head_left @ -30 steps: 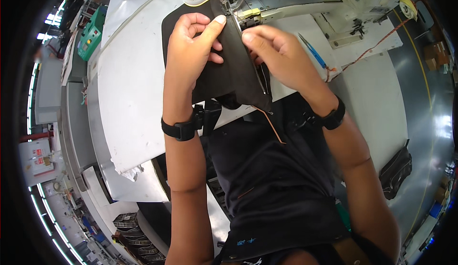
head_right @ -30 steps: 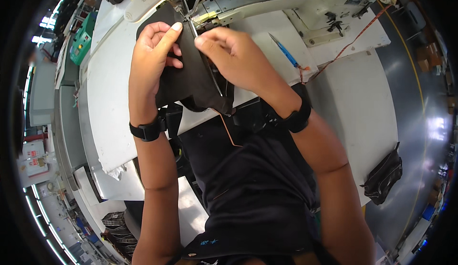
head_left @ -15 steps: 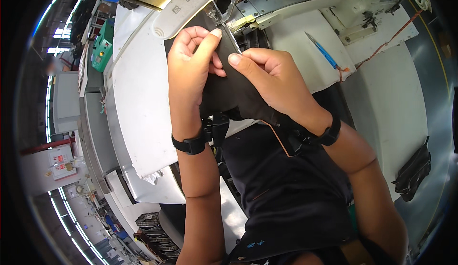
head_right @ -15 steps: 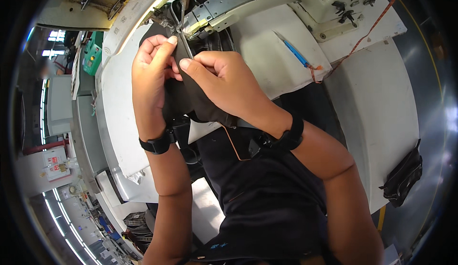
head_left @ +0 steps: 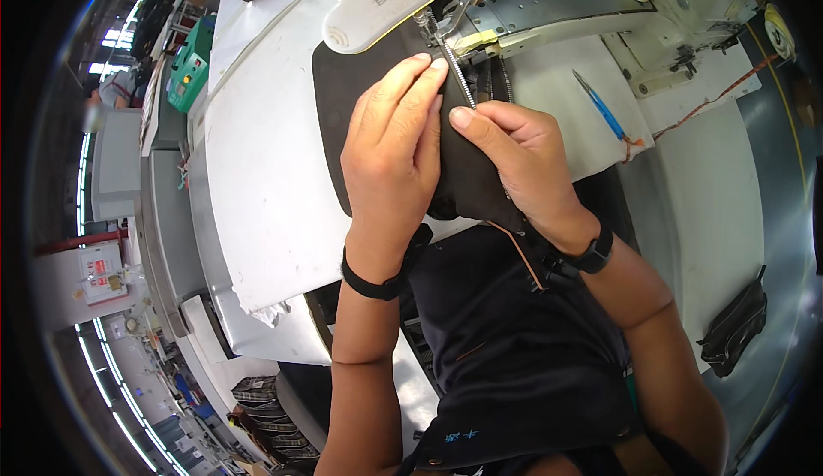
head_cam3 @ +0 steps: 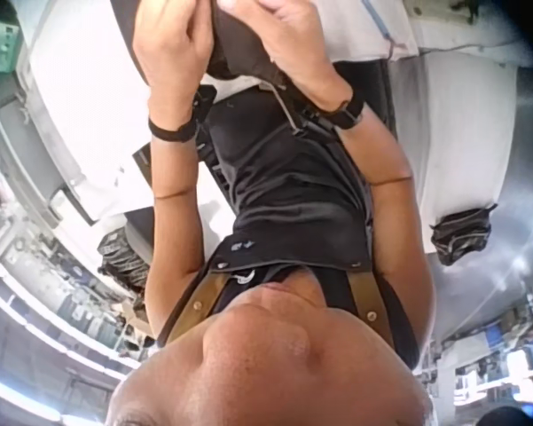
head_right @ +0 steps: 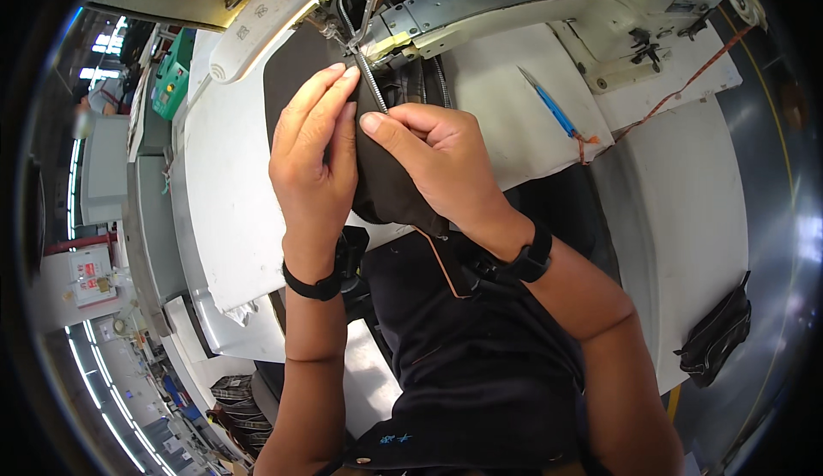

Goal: Sewing pieces of a leather bag together using an industrial sewing machine.

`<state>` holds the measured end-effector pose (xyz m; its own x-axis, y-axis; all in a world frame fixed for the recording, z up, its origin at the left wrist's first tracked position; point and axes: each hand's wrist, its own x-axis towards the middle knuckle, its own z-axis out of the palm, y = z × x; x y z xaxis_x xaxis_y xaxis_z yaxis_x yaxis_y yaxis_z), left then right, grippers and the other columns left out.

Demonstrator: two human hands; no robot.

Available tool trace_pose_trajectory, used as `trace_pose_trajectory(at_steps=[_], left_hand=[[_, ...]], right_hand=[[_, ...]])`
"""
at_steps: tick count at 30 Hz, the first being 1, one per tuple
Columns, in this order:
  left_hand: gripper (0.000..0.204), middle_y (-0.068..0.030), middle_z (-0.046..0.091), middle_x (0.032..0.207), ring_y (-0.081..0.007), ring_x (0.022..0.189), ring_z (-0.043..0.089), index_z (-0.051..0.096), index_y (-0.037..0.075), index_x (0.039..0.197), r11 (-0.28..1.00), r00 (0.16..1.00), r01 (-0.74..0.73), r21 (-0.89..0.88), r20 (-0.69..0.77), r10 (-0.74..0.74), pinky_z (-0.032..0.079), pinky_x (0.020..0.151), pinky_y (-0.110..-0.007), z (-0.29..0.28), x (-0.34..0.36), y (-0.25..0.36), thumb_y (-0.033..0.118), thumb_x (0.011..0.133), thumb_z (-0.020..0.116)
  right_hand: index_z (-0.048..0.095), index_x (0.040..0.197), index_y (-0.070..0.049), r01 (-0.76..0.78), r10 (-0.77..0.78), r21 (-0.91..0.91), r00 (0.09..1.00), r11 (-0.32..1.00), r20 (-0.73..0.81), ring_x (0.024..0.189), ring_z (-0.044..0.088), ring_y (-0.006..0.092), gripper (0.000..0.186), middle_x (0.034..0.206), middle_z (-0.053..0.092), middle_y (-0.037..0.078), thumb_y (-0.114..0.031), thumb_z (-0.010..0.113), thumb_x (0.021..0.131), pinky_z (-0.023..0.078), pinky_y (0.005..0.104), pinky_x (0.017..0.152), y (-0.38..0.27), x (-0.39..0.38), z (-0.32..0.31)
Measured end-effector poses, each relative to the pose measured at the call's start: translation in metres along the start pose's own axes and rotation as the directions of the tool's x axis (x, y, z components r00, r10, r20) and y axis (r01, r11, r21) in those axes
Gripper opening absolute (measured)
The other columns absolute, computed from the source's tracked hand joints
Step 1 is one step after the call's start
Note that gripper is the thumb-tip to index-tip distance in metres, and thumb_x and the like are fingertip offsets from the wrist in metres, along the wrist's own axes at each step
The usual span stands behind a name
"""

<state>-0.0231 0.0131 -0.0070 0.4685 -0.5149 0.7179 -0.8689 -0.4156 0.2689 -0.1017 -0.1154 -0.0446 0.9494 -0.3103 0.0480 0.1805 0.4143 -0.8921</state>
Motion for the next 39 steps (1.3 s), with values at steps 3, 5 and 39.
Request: trace_pose_trajectory(at_steps=[3, 5, 39], left_hand=[[0.03, -0.0133, 0.072, 0.125, -0.027, 0.115, 0.069, 0.074, 0.004, 0.123, 1.0, 1.0, 0.016, -0.008, 0.006, -0.016, 0.055, 0.099, -0.037, 0.0, -0.001, 0.002, -0.002, 0.094, 0.07], [0.029, -0.0139, 0.071, 0.126, -0.0277, 0.115, 0.069, 0.074, 0.004, 0.122, 1.0, 1.0, 0.025, -0.017, 0.013, -0.024, 0.054, 0.1, -0.037, -0.002, 0.001, 0.003, -0.002, 0.094, 0.069], [0.03, -0.0187, 0.069, 0.129, -0.0333, 0.118, 0.068, 0.07, 0.002, 0.127, 0.993, 0.988, 0.101, -0.055, 0.126, -0.093, 0.053, 0.1, -0.038, -0.01, 0.012, 0.005, -0.002, 0.097, 0.064]], right_hand=[[0.075, 0.094, 0.002, -0.014, 0.014, 0.029, 1.0, 0.999, -0.006, 0.065, 0.049, -0.0018, 0.023, 0.072, 0.061, -0.008, -0.018, 0.07, 0.103, 0.039, 0.019, 0.054, -0.002, 0.001, 0.0], [0.076, 0.094, 0.002, -0.013, 0.013, 0.015, 1.0, 1.0, 0.003, 0.065, 0.05, -0.0017, 0.022, 0.073, 0.062, -0.008, -0.018, 0.069, 0.103, 0.04, 0.0189, 0.054, -0.004, 0.001, 0.0], [0.076, 0.093, 0.003, -0.011, 0.009, 0.089, 1.0, 0.996, 0.015, 0.066, 0.054, -0.0004, 0.019, 0.074, 0.065, -0.005, -0.013, 0.069, 0.101, 0.043, 0.0194, 0.055, -0.012, 0.014, -0.001]])
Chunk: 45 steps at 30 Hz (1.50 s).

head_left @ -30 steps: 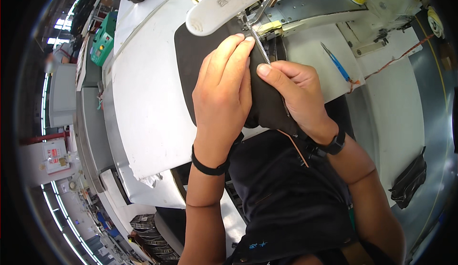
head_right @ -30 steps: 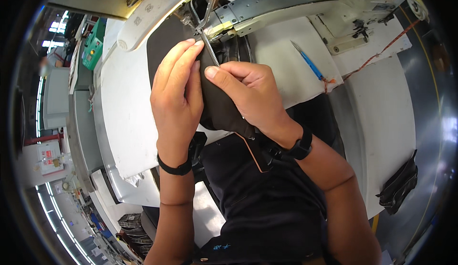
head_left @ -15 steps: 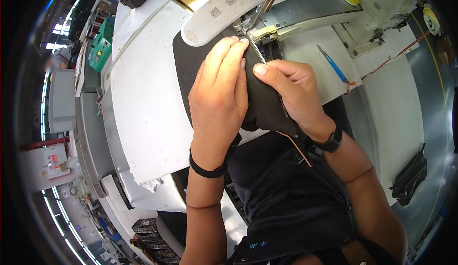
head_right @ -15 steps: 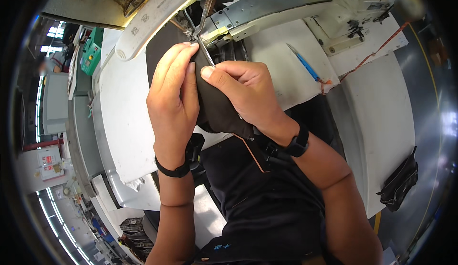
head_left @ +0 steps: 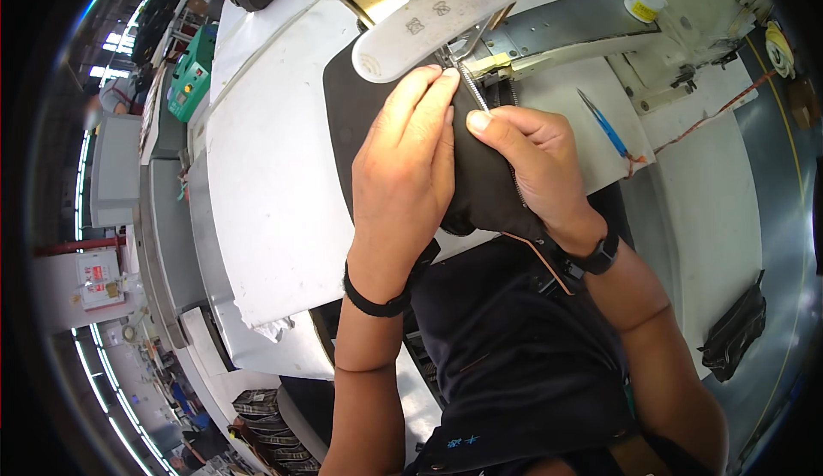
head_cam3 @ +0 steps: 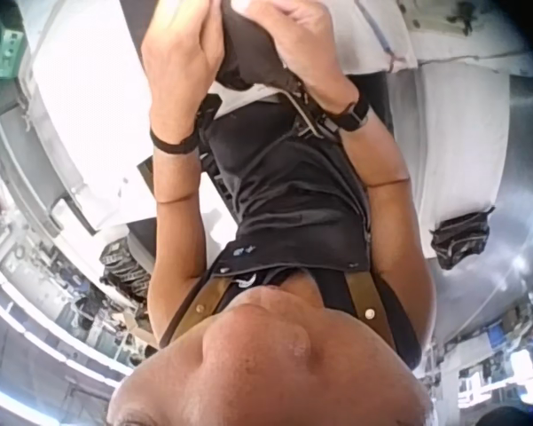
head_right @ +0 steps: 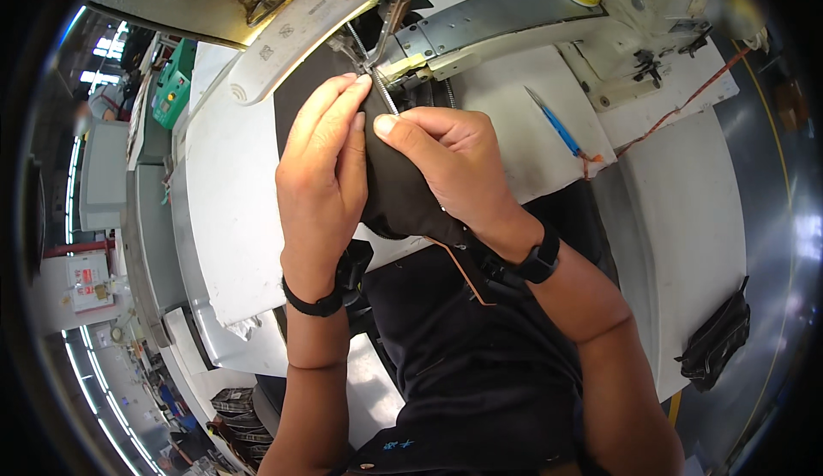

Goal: Sewing pieces of a leather bag together using an industrial sewing machine.

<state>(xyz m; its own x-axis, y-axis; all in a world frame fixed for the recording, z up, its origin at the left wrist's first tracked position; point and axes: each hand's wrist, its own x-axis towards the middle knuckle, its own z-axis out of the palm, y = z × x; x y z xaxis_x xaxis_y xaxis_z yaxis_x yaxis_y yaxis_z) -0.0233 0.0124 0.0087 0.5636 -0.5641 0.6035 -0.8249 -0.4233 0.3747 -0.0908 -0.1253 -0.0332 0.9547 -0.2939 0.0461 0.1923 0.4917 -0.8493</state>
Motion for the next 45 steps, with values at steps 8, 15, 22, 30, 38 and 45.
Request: trace_pose_trajectory(at_steps=[8, 15, 22, 30, 38, 45], left_hand=[[0.034, -0.0166, 0.067, 0.135, -0.0324, 0.123, 0.065, 0.07, 0.004, 0.13, 0.997, 0.999, 0.042, -0.062, 0.018, -0.041, 0.052, 0.105, -0.039, -0.002, -0.009, 0.003, -0.003, 0.097, 0.063], [0.03, -0.017, 0.068, 0.133, -0.0324, 0.123, 0.066, 0.071, 0.003, 0.125, 0.991, 0.998, 0.055, -0.121, -0.015, -0.057, 0.052, 0.105, -0.039, 0.0, -0.007, -0.003, -0.002, 0.096, 0.063], [0.031, -0.0172, 0.068, 0.134, -0.0332, 0.124, 0.066, 0.069, 0.003, 0.126, 0.986, 0.997, 0.074, -0.149, 0.019, -0.072, 0.05, 0.107, -0.04, -0.003, -0.006, -0.004, -0.002, 0.097, 0.061], [0.027, -0.0194, 0.064, 0.141, -0.0314, 0.131, 0.062, 0.063, 0.002, 0.128, 0.953, 0.991, 0.133, -0.273, 0.033, -0.129, 0.046, 0.11, -0.04, 0.003, -0.008, -0.016, 0.003, 0.103, 0.054], [0.032, -0.0197, 0.06, 0.144, -0.0362, 0.134, 0.058, 0.061, 0.001, 0.13, 0.97, 0.998, 0.056, -0.237, 0.041, -0.047, 0.046, 0.112, -0.041, 0.001, -0.011, -0.017, -0.001, 0.099, 0.058], [0.03, -0.0157, 0.07, 0.125, -0.0331, 0.119, 0.064, 0.069, 0.002, 0.121, 0.998, 0.993, 0.022, -0.066, -0.117, -0.03, 0.049, 0.103, -0.04, -0.002, -0.049, 0.01, -0.001, 0.091, 0.072]], right_hand=[[0.077, 0.093, 0.003, -0.025, 0.023, -0.07, 1.0, 0.997, -0.017, 0.063, 0.056, 0.0009, 0.019, 0.074, 0.066, -0.004, -0.013, 0.069, 0.1, 0.043, 0.0197, 0.054, -0.005, 0.0, 0.0], [0.077, 0.093, 0.003, -0.009, 0.009, -0.017, 1.0, 1.0, -0.006, 0.065, 0.057, 0.0013, 0.019, 0.074, 0.067, -0.003, -0.013, 0.069, 0.1, 0.045, 0.0196, 0.056, -0.002, 0.004, 0.001], [0.076, 0.092, 0.003, -0.054, 0.053, -0.023, 0.998, 0.998, -0.033, 0.064, 0.058, 0.0016, 0.02, 0.074, 0.067, -0.003, -0.013, 0.068, 0.1, 0.045, 0.0208, 0.055, -0.006, 0.007, 0.004], [0.076, 0.088, 0.001, -0.006, 0.006, -0.053, 1.0, 0.999, -0.005, 0.063, 0.053, -0.0001, 0.021, 0.071, 0.063, -0.005, -0.015, 0.068, 0.1, 0.041, 0.0209, 0.054, -0.003, 0.021, 0.002], [0.076, 0.091, 0.001, 0.003, -0.002, -0.153, 1.0, 0.988, 0.009, 0.062, 0.051, 0.0006, 0.028, 0.069, 0.059, -0.008, -0.023, 0.068, 0.102, 0.04, 0.0207, 0.053, -0.001, 0.018, -0.007], [0.071, 0.097, 0.002, 0.187, -0.027, -0.451, 0.941, 0.872, 0.337, 0.099, 0.058, 0.011, 0.022, 0.104, 0.065, 0.005, -0.02, 0.069, 0.1, 0.047, 0.0273, 0.085, -0.015, -0.022, -0.056]])
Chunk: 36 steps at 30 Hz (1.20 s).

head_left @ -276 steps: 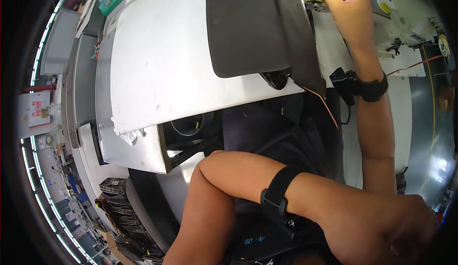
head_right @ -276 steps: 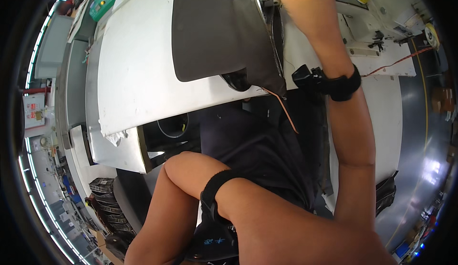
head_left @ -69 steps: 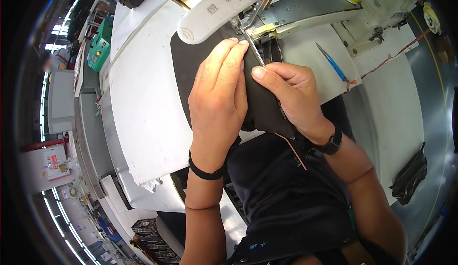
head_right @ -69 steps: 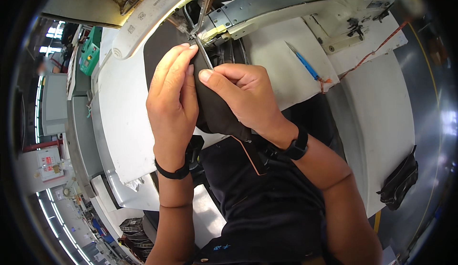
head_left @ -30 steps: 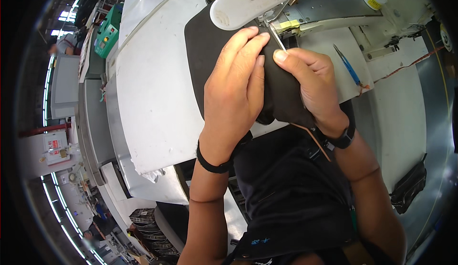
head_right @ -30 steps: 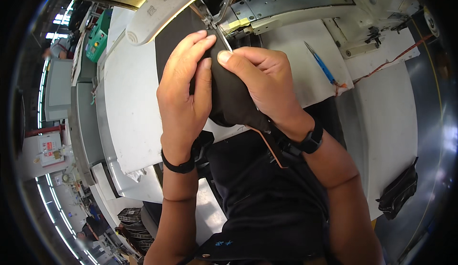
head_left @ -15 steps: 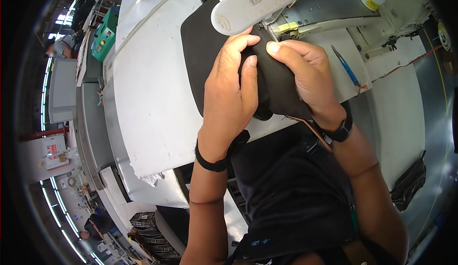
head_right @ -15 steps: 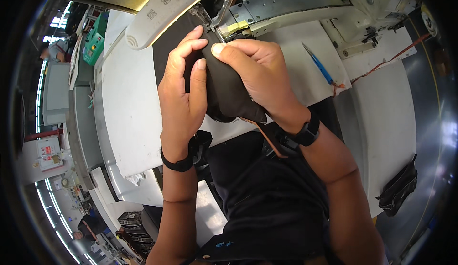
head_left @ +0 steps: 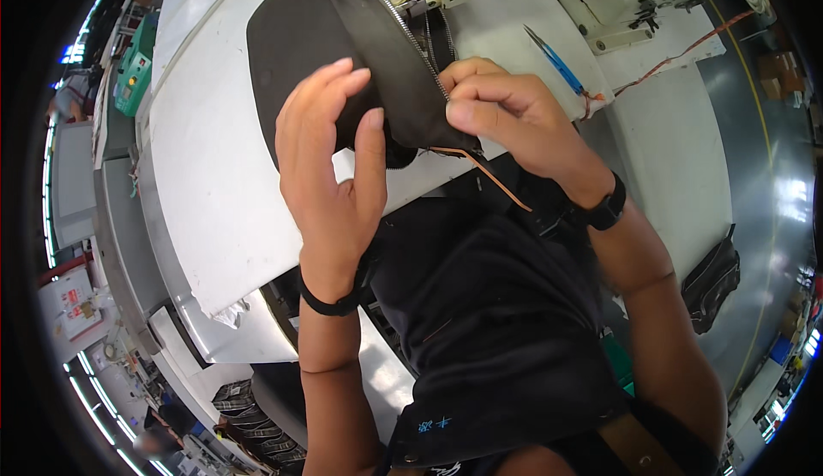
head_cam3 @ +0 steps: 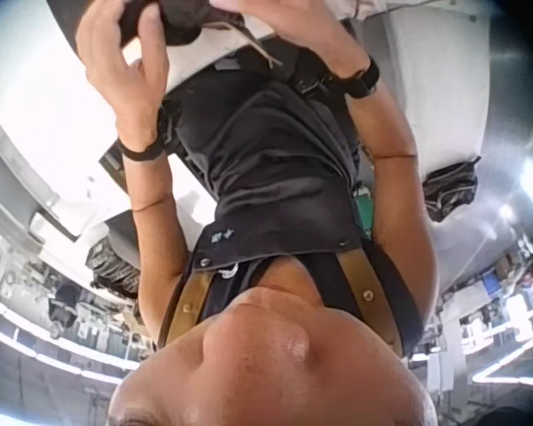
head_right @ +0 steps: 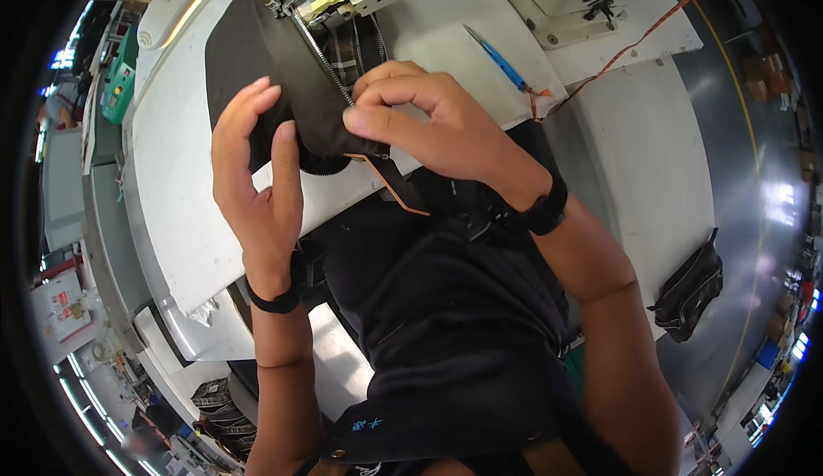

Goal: Sewing pieces of a leather bag together using an industrial sewing machine.

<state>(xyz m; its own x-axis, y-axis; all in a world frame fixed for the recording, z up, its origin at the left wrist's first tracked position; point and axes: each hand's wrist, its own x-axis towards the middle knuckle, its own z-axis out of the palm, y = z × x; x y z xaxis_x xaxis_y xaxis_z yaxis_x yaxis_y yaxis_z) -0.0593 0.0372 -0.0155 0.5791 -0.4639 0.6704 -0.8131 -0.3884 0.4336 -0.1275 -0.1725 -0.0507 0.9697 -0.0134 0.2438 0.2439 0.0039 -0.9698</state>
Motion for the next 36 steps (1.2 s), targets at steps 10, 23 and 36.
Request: trace_pose_trajectory(at_steps=[10, 23, 36], left_hand=[[0.037, -0.0134, 0.068, 0.124, -0.0237, 0.104, 0.065, 0.067, 0.005, 0.122, 0.965, 0.969, 0.246, -0.093, 0.063, -0.241, 0.052, 0.082, -0.032, 0.001, -0.012, 0.033, 0.002, 0.087, 0.08], [0.055, -0.0126, 0.065, 0.133, -0.0304, 0.11, 0.065, 0.072, 0.008, 0.126, 0.96, 0.963, -0.264, 0.097, 0.088, 0.256, 0.053, 0.094, -0.041, 0.003, -0.017, 0.009, 0.005, 0.073, 0.086], [0.031, 0.0004, 0.076, 0.104, -0.0144, 0.088, 0.067, 0.081, 0.012, 0.109, 0.826, 0.875, -0.485, 0.288, 0.148, 0.462, 0.05, 0.08, -0.03, -0.02, 0.005, -0.014, 0.011, 0.079, 0.076]], right_hand=[[0.066, 0.104, 0.003, 0.166, -0.155, 0.055, 0.974, 0.985, -0.168, 0.118, 0.057, 0.0222, 0.016, 0.119, 0.065, 0.012, -0.006, 0.073, 0.093, 0.043, 0.0353, 0.105, 0.005, -0.019, 0.021], [0.064, 0.091, 0.0, 0.198, -0.173, 0.041, 0.926, 0.979, -0.336, 0.085, 0.057, 0.0196, 0.016, 0.089, 0.064, 0.008, -0.011, 0.076, 0.093, 0.047, 0.0336, 0.081, -0.005, -0.014, 0.038], [0.066, 0.09, 0.001, 0.041, 0.037, 0.236, 0.948, 0.971, -0.317, 0.08, 0.054, 0.0106, 0.015, 0.084, 0.064, 0.003, -0.011, 0.073, 0.097, 0.045, 0.0277, 0.075, -0.022, -0.017, 0.043]])
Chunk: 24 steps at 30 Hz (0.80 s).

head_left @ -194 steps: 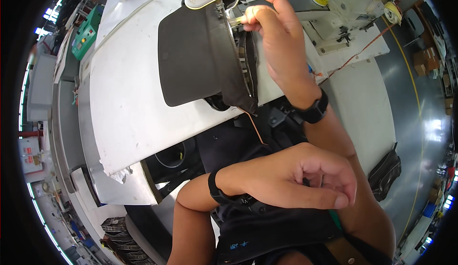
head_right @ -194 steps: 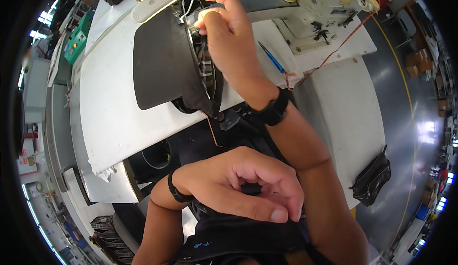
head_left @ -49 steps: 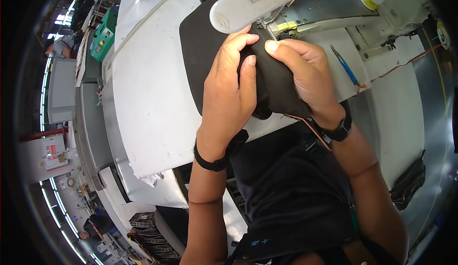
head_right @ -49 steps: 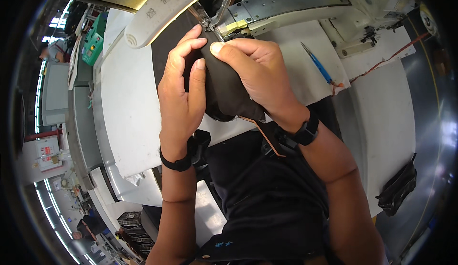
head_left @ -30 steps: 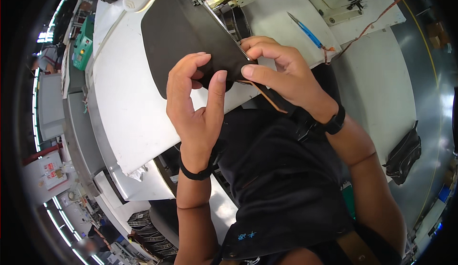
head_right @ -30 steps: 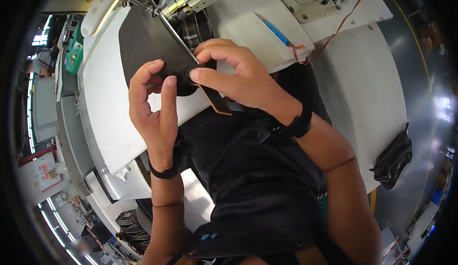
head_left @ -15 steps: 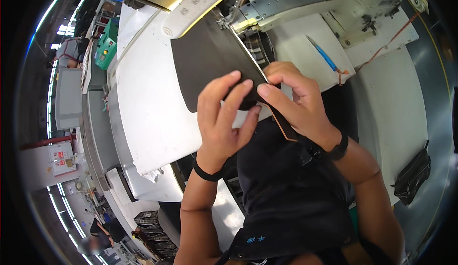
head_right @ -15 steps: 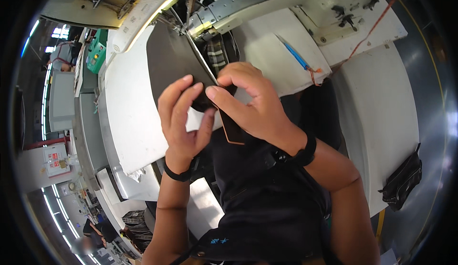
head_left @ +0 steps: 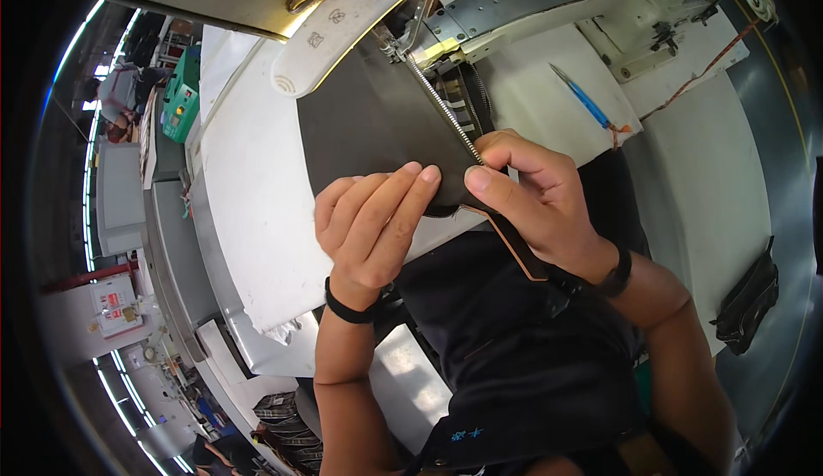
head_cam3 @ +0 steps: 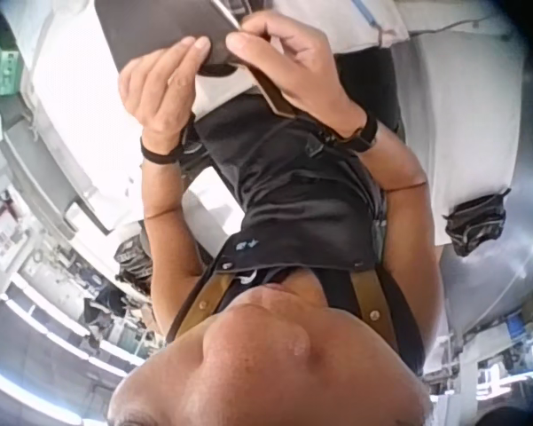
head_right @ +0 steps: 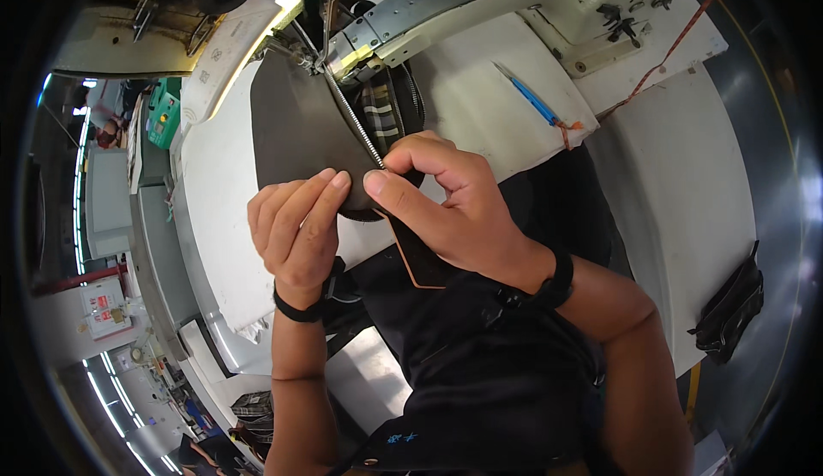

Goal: Sewing pieces of a leather bag together using an industrial sewing machine.

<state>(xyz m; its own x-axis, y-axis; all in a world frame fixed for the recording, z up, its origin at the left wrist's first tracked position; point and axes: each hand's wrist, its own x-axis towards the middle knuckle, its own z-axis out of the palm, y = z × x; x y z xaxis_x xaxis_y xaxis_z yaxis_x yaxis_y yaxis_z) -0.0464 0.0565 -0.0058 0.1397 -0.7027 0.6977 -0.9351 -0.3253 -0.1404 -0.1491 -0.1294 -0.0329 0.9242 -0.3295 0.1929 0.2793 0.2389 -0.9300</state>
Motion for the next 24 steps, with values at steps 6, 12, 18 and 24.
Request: trace_pose_trajectory(at_steps=[6, 12, 18, 24], left_hand=[[0.03, -0.0021, 0.074, 0.102, -0.0165, 0.088, 0.067, 0.081, 0.011, 0.106, 1.0, 1.0, -0.006, -0.021, 0.015, 0.006, 0.052, 0.08, -0.033, -0.009, 0.005, -0.005, 0.009, 0.076, 0.078], [0.038, -0.0028, 0.069, 0.098, -0.0184, 0.086, 0.066, 0.081, 0.007, 0.11, 0.999, 1.0, -0.028, -0.042, -0.003, 0.027, 0.054, 0.072, -0.032, -0.005, -0.001, -0.006, 0.005, 0.072, 0.079], [0.039, -0.004, 0.072, 0.101, -0.0211, 0.092, 0.069, 0.079, 0.009, 0.112, 0.993, 0.999, 0.028, -0.118, -0.018, -0.03, 0.057, 0.082, -0.036, -0.024, 0.012, -0.004, 0.008, 0.073, 0.08], [0.029, -0.0063, 0.076, 0.108, -0.0224, 0.099, 0.073, 0.078, 0.01, 0.115, 0.982, 0.999, 0.021, -0.185, 0.032, -0.016, 0.057, 0.096, -0.039, -0.016, 0.018, 0.003, 0.012, 0.085, 0.079]], right_hand=[[0.066, 0.091, 0.001, -0.145, 0.141, 0.12, 0.989, 0.982, 0.037, 0.081, 0.054, 0.0083, 0.013, 0.085, 0.064, 0.002, -0.008, 0.072, 0.097, 0.044, 0.0259, 0.075, -0.007, -0.003, 0.004], [0.067, 0.092, 0.002, -0.144, 0.145, 0.117, 0.989, 0.983, -0.002, 0.079, 0.051, 0.004, 0.011, 0.086, 0.062, 0.0, -0.007, 0.07, 0.098, 0.042, 0.023, 0.071, -0.012, 0.001, 0.007], [0.068, 0.093, -0.001, -0.279, 0.292, 0.267, 0.956, 0.922, -0.007, 0.072, 0.045, -0.0024, 0.015, 0.079, 0.057, -0.008, -0.012, 0.066, 0.103, 0.034, 0.019, 0.06, -0.035, -0.001, 0.017], [0.068, 0.094, -0.001, -0.276, 0.295, 0.305, 0.955, 0.911, -0.019, 0.073, 0.045, -0.0023, 0.013, 0.08, 0.058, -0.008, -0.011, 0.066, 0.103, 0.035, 0.0191, 0.061, -0.036, 0.0, 0.023]])
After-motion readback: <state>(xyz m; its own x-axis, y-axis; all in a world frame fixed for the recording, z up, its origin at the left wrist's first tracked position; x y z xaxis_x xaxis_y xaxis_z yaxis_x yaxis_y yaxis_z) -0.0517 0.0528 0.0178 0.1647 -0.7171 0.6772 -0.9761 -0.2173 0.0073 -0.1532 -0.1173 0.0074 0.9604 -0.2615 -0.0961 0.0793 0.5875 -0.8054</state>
